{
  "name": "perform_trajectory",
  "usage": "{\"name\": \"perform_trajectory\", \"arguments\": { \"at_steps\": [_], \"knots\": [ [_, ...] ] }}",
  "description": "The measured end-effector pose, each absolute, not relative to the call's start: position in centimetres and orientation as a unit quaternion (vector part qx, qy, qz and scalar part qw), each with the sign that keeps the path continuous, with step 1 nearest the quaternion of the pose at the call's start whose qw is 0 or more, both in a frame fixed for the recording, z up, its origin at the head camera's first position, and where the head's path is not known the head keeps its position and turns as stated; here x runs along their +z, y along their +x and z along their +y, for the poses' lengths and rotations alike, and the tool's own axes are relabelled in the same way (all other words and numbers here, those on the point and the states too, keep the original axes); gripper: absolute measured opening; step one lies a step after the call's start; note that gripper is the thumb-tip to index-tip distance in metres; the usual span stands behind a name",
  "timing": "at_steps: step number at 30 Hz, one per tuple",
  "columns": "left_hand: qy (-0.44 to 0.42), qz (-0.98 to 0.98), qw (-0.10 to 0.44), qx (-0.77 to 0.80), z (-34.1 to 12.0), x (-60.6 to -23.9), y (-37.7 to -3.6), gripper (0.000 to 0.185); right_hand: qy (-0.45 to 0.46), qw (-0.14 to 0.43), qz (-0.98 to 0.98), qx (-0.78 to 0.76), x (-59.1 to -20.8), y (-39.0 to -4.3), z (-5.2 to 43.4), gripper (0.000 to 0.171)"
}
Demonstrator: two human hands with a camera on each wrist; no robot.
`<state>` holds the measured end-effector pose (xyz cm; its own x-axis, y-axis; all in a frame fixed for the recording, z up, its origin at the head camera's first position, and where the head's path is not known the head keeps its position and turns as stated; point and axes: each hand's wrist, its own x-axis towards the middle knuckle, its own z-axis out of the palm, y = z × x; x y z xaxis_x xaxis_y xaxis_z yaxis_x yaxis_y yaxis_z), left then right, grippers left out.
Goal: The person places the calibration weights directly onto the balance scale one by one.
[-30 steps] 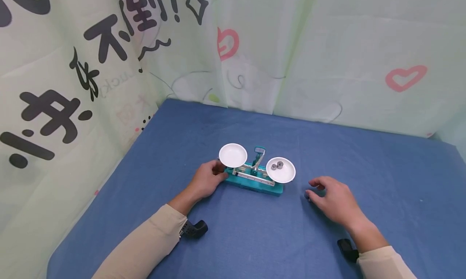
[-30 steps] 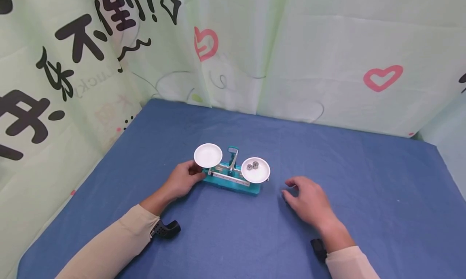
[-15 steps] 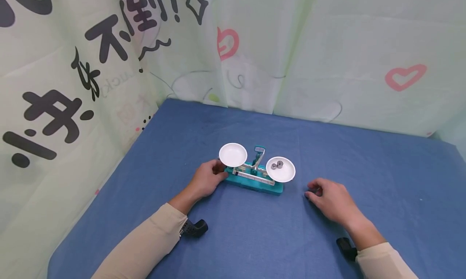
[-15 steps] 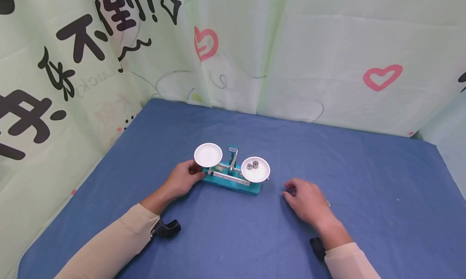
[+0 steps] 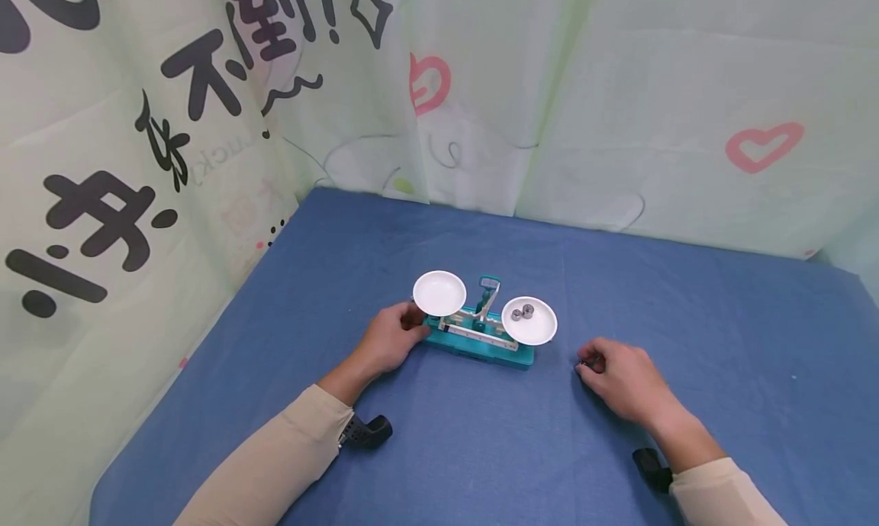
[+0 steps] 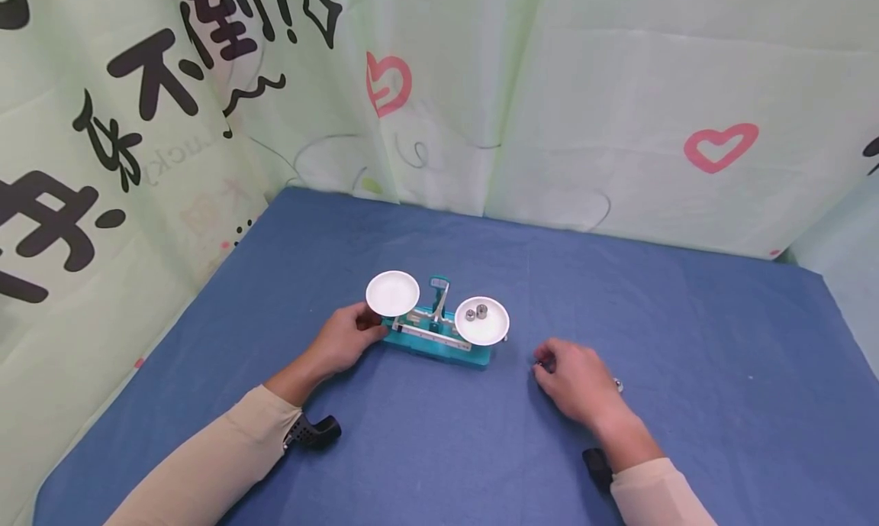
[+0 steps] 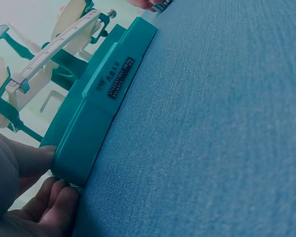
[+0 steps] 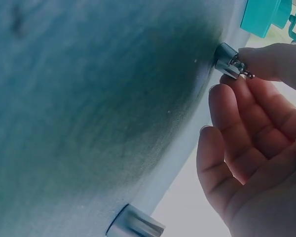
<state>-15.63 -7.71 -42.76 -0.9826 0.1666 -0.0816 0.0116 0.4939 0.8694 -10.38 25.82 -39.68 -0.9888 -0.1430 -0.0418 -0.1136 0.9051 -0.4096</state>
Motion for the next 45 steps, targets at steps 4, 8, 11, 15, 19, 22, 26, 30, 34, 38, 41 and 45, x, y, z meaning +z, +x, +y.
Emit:
{"name": "perform_trajectory", "arguments": {
  "at_steps": [4,8,11,15,19,22,26,30,34,38,41,45],
  "knots": [
    [0.052,0.861,0.077,0.500,-7.7,-42.8,-15.6,0.021,-0.068,0.030,0.975,-0.211,-39.7,-10.3,25.8,0.016],
    [0.051,0.859,0.077,0.504,-7.7,-42.8,-15.6,0.020,-0.071,0.014,0.973,-0.219,-39.6,-10.2,25.7,0.015],
    [0.050,0.857,0.077,0.506,-7.7,-42.9,-15.6,0.019,-0.069,-0.003,0.972,-0.223,-39.3,-9.9,25.7,0.014],
    [0.048,0.856,0.077,0.509,-7.8,-42.9,-15.6,0.019,-0.071,-0.021,0.972,-0.222,-38.6,-9.9,25.5,0.013],
    [0.045,0.858,0.077,0.505,-7.8,-42.9,-15.5,0.019,-0.086,-0.046,0.971,-0.219,-37.7,-9.7,25.2,0.012],
    [0.045,0.860,0.077,0.503,-7.8,-42.9,-15.5,0.020,-0.102,-0.073,0.967,-0.220,-37.1,-9.6,24.9,0.011],
    [0.047,0.858,0.075,0.505,-7.8,-42.9,-15.6,0.019,-0.125,-0.100,0.961,-0.226,-36.3,-9.5,24.5,0.012],
    [0.049,0.858,0.075,0.507,-7.8,-42.8,-15.6,0.019,-0.150,-0.128,0.954,-0.225,-35.5,-9.5,24.0,0.013],
    [0.049,0.858,0.077,0.506,-7.8,-42.7,-15.5,0.019,-0.168,-0.142,0.950,-0.223,-34.9,-9.6,23.2,0.015],
    [0.051,0.857,0.076,0.506,-7.8,-42.8,-15.6,0.018,-0.178,-0.135,0.949,-0.224,-34.5,-10.0,22.4,0.016],
    [0.052,0.859,0.075,0.504,-7.8,-42.8,-15.6,0.018,-0.180,-0.118,0.950,-0.227,-34.3,-10.5,21.7,0.016],
    [0.053,0.861,0.076,0.501,-7.7,-42.7,-15.6,0.019,-0.180,-0.092,0.952,-0.231,-34.2,-11.1,21.0,0.015]
  ]
}}
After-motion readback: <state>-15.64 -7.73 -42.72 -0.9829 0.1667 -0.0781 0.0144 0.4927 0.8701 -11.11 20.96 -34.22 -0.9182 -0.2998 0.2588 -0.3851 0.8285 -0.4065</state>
